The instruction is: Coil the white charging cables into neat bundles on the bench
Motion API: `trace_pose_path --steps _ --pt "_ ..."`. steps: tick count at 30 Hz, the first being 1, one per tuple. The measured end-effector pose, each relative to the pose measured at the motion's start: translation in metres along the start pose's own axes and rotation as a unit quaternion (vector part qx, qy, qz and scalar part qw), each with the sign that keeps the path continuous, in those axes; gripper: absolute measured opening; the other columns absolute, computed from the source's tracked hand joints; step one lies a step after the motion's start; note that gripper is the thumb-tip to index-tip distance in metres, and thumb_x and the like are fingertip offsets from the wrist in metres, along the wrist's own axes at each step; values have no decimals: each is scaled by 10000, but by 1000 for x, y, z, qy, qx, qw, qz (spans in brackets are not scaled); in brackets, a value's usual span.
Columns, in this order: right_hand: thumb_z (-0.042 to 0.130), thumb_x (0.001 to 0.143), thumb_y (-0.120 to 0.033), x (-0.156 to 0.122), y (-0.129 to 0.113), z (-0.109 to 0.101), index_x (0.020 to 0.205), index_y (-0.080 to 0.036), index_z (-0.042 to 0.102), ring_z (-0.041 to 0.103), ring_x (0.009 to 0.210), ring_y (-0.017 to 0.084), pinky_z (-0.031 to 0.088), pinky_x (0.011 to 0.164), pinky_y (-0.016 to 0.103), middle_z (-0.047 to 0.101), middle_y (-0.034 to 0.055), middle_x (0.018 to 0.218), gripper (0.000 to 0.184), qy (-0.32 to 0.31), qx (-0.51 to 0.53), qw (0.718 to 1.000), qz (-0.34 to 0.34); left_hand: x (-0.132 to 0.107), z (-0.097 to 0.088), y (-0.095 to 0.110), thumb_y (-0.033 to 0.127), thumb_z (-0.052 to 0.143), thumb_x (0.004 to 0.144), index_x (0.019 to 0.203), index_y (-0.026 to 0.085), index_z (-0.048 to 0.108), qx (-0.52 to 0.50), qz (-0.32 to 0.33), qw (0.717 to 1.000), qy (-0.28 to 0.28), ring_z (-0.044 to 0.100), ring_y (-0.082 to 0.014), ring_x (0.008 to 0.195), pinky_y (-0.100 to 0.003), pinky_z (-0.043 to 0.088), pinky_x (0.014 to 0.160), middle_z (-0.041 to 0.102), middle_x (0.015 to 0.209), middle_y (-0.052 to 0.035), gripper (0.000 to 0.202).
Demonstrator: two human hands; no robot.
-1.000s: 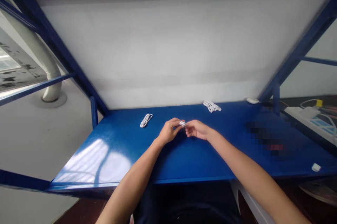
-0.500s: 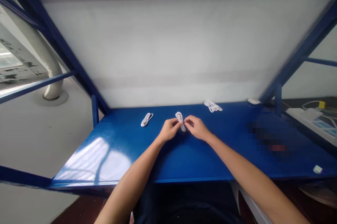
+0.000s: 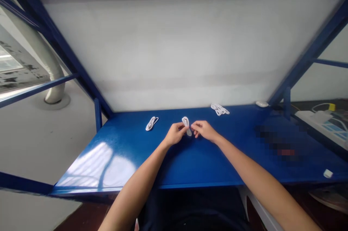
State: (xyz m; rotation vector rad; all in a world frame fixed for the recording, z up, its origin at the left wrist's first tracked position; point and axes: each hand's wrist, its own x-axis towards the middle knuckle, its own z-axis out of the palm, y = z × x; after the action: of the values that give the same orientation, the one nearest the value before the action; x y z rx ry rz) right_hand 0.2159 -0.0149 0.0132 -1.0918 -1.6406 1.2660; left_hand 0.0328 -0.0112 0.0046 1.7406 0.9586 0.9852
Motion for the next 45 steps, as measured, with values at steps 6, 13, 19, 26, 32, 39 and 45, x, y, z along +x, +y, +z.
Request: trace_pose_path --steps 6,13,19,26,32,39,45 --pt "669 729 -343 2 6 2 762 -157 653 578 538 123 522 499 253 615 8 623 190 7 10 1000 3 -3 3 1 421 583 820 769 173 681 118 56 991 43 567 -171 728 -253 418 684 662 775 -53 271" --pt "529 833 -226 -5 6 7 807 -210 651 582 690 160 480 645 280 638 45 801 125 87 -255 946 -179 0 6 -5 490 622 763 645 157 603 25 -40 997 57 513 -127 566 -244 406 584 588 602 -17 354" --pt "486 880 -244 -9 1 4 872 -268 682 569 839 178 437 652 240 618 61 939 197 66 -387 889 -237 0 6 4 372 710 705 712 102 636 -306 -224 925 -33 581 -138 543 -293 489 596 605 607 -48 280" --pt "499 879 -273 -6 8 4 922 -261 667 566 805 187 468 719 293 613 66 937 174 99 -309 916 -237 -1 11 7 373 683 768 779 88 636 -348 -196 916 -27 620 -148 591 -278 505 581 641 681 -83 289" --pt "517 880 -309 -5 1 2 857 -245 651 568 716 179 506 656 318 607 50 838 150 58 -185 957 -215 -1 12 4 492 702 734 789 98 620 -308 -115 944 -39 585 -127 611 -268 496 585 613 683 -50 407" --pt "571 844 -357 -7 -4 -4 868 -237 692 596 722 155 538 533 265 591 53 945 172 13 -80 982 -173 -3 6 5 545 634 775 849 105 615 -228 -98 964 -93 554 -114 567 -260 484 569 587 656 -22 447" --pt "656 767 -387 -5 -8 -8 803 -190 708 595 600 114 543 523 268 622 38 890 206 -21 -31 993 -115 -2 1 2 547 555 831 892 102 618 -133 -49 982 -126 557 -110 572 -235 479 531 592 696 -27 454"
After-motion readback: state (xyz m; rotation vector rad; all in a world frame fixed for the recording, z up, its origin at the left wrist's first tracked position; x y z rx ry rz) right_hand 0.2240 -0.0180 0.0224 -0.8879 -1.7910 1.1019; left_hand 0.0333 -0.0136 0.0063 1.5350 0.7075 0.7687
